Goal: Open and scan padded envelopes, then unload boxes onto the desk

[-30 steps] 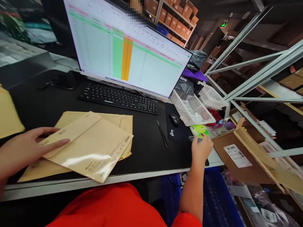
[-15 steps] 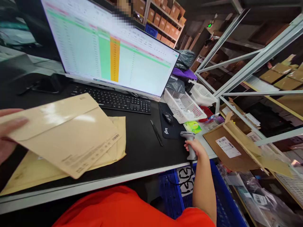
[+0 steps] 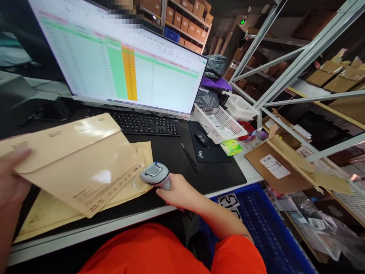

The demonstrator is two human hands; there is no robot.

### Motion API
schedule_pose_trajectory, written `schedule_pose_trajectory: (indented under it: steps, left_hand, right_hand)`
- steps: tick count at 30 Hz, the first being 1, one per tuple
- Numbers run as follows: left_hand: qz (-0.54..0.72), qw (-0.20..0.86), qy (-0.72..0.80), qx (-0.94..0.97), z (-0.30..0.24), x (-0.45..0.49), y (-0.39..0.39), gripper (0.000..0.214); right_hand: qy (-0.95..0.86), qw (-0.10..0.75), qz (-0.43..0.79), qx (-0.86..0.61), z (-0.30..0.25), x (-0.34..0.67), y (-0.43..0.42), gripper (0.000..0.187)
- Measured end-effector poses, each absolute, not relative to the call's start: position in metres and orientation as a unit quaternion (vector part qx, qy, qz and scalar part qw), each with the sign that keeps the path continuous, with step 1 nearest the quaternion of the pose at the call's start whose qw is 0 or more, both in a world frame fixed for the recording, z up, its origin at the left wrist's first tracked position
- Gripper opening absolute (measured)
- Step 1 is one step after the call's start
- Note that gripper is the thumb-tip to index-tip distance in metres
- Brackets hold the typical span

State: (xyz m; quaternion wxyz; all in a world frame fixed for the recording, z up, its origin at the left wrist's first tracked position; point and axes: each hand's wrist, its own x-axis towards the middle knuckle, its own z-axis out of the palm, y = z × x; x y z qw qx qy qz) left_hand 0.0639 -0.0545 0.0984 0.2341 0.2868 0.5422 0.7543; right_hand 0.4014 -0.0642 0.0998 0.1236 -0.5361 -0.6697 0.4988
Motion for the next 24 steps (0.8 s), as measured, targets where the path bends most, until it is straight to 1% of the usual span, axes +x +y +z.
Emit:
schedule_pose_trajectory:
  steps: [3,6,9,11,15,17,21,24]
  left_hand:
    - [0.784,0.258,0.521,0.219,0.101,0.061,-0.054,0.046]
    - [0.796,0.285,0.473,0.247,0.097,0.052,-0.052,0.030]
    - [0.800,0.299,0.440,0.277,0.092,0.045,-0.051,0.019]
    - [0.801,0.298,0.437,0.280,0.090,0.043,-0.050,0.018]
    - [0.808,0.288,0.438,0.271,0.091,0.045,-0.051,0.015]
    - [0.802,0.294,0.448,0.265,0.092,0.046,-0.052,0.014]
    - [0.782,0.309,0.473,0.263,0.094,0.048,-0.055,0.021]
    - [0.776,0.303,0.484,0.266,0.093,0.045,-0.057,0.017]
  right_hand:
    - [-0.664,0.117,0.494,-0.549,0.095,0.400,-0.060,0.019]
    - [-0.658,0.127,0.490,-0.558,0.087,0.397,-0.056,0.021]
    - [-0.659,0.140,0.493,-0.550,0.082,0.395,-0.054,0.017]
    - [-0.660,0.131,0.495,-0.550,0.081,0.396,-0.053,0.015]
    - [-0.659,0.107,0.493,-0.557,0.084,0.397,-0.053,0.018]
    - [-0.664,0.118,0.496,-0.547,0.086,0.397,-0.053,0.019]
    - [-0.670,0.130,0.515,-0.518,0.087,0.396,-0.054,0.020]
    - [-0.656,0.150,0.538,-0.508,0.086,0.396,-0.055,0.018]
